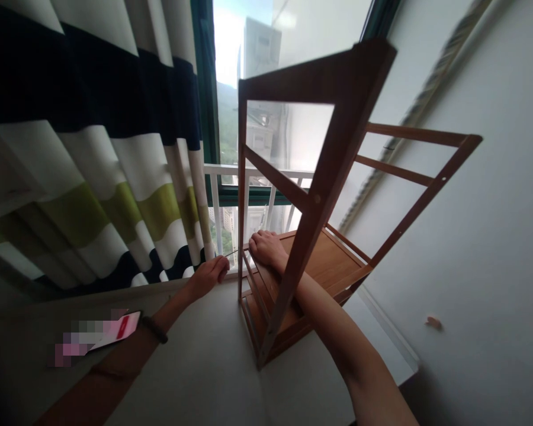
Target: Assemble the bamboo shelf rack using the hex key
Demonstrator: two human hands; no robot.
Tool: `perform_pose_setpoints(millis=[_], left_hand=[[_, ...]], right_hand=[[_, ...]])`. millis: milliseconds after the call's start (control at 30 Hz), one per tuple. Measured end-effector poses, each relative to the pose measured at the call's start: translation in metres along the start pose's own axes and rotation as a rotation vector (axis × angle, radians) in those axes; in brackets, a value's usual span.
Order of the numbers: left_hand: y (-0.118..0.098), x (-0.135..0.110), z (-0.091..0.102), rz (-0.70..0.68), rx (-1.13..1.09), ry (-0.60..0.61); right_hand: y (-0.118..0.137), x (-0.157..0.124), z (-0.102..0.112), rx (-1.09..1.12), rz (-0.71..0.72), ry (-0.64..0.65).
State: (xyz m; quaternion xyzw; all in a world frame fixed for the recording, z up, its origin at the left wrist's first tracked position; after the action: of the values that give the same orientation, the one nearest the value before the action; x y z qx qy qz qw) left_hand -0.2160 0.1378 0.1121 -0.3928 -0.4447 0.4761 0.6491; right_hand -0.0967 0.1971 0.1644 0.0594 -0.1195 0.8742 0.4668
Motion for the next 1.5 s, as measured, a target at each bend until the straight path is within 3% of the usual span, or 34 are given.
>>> perform_pose_setpoints(millis=[133, 333, 667, 933, 1500], left_hand=[[0.0, -0.01, -0.002, 0.017, 0.006, 0.003], [-0.008, -0.024, -0.015, 0.009, 0.005, 0.033], [-0.007, -0.005, -0.004, 0.039, -0.105, -0.078], [-0.004, -0.004, -0.003, 0.04, -0.043, -0.08], [-0.007, 0.002, 0.006, 0.017, -0.019, -0.17]], right_hand=[[-0.001, -0.012, 0.008, 0.13, -0.02, -0.063], [-0.001, -0.026, 0.013, 0.223, 0.032, -0.054], [0.001, -0.019, 0.006, 0.243, 0.085, 0.041], [0.017, -0.005, -0.003, 0.143, 0.155, 0.115], [0.023, -0.002, -0.004, 0.118, 0.181, 0.05]])
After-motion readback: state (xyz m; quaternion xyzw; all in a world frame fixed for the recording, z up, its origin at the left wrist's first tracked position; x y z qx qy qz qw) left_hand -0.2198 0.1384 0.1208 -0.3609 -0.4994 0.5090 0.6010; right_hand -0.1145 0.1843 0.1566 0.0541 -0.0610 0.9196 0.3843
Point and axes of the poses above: each hand's wrist, its own x-axis towards the middle knuckle, its own z-axis out of the back of the hand, y = z × x, the point moved 9 cm from there along x, towards the middle knuckle, and after that the axes turned 13 degrees about -x, right-handed, at the moved point
